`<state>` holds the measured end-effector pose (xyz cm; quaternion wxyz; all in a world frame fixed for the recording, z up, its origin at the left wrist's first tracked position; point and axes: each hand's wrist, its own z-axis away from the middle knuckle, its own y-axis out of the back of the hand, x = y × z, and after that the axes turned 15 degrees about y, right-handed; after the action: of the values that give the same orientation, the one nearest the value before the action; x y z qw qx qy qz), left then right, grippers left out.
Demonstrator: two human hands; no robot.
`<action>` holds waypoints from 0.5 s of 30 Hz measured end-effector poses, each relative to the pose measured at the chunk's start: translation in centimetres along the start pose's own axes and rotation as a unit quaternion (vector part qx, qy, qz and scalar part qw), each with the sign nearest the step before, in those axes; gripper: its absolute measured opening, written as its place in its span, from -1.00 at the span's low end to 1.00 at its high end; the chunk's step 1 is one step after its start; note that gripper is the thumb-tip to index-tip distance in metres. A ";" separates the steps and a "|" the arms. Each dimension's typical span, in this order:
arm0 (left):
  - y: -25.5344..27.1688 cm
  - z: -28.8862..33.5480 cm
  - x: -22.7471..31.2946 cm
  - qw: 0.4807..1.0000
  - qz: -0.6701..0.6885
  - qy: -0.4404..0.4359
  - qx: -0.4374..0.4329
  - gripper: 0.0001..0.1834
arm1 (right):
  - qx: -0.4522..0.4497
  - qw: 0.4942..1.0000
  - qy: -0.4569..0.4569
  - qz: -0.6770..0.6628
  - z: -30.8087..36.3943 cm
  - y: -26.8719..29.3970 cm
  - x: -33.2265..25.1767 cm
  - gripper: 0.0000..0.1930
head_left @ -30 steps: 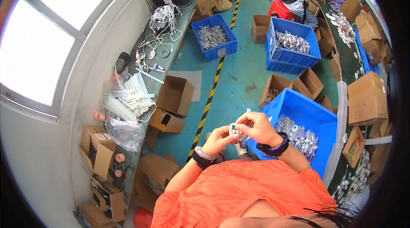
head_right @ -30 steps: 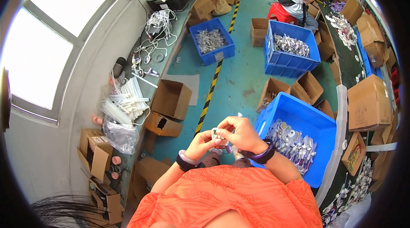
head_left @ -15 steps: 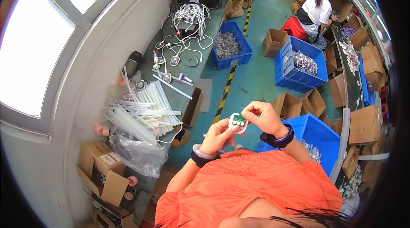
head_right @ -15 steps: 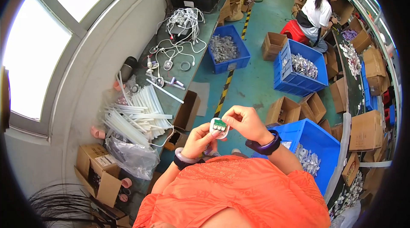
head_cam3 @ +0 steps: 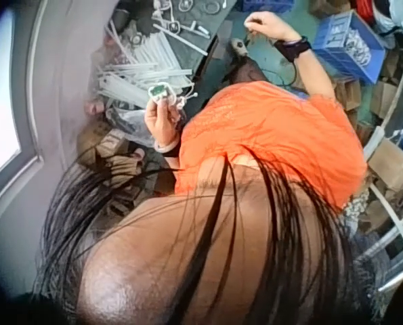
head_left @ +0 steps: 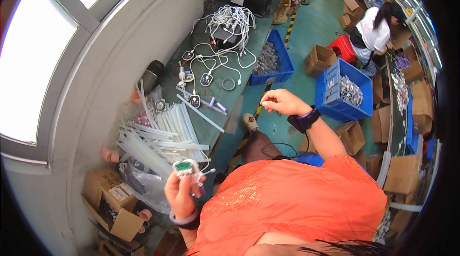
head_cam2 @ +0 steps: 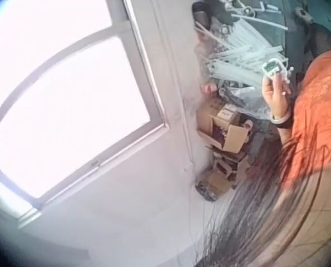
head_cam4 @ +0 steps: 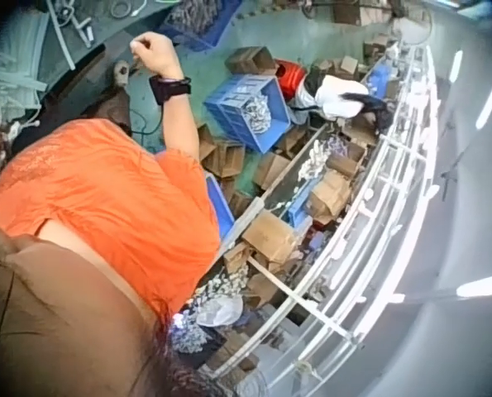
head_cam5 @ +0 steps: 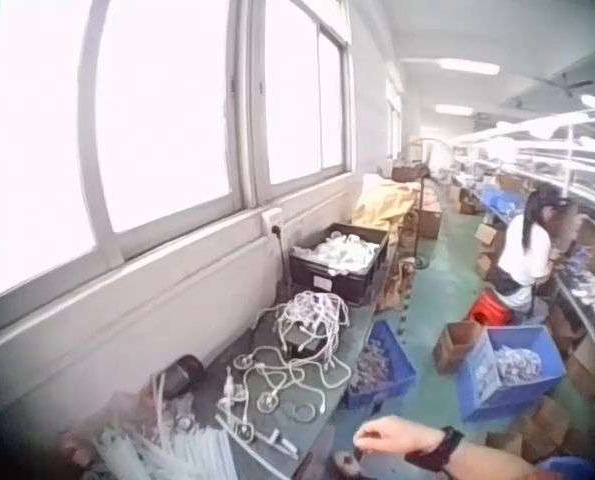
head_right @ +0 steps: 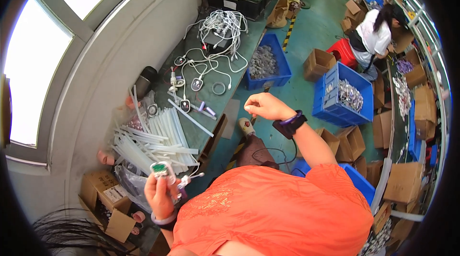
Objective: Manually assemble and test small electronic LED components at a factory workbench.
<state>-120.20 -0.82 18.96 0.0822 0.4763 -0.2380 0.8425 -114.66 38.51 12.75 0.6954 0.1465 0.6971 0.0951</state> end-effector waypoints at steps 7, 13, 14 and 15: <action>-1.9 -2.9 0.8 0.964 -0.002 -0.101 0.247 -0.76 | -0.182 0.918 -0.042 0.350 -11.2 5.4 12.2 -0.74; -6.9 -6.7 2.3 0.934 0.083 -0.104 0.332 -0.77 | -0.210 0.892 0.039 0.399 -16.3 8.0 18.7 -0.80; -7.7 -7.5 2.5 0.934 0.074 -0.095 0.337 -0.76 | -0.196 0.902 0.069 0.379 -16.9 7.9 18.8 -0.82; -9.0 -8.3 2.8 0.932 0.081 -0.074 0.347 -0.75 | -0.180 0.911 0.098 0.358 -17.3 7.8 19.0 -0.82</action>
<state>-124.73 10.77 20.63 -0.1746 0.5153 0.0255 0.8386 -131.16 53.45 -2.23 0.5571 0.2484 0.6338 0.4756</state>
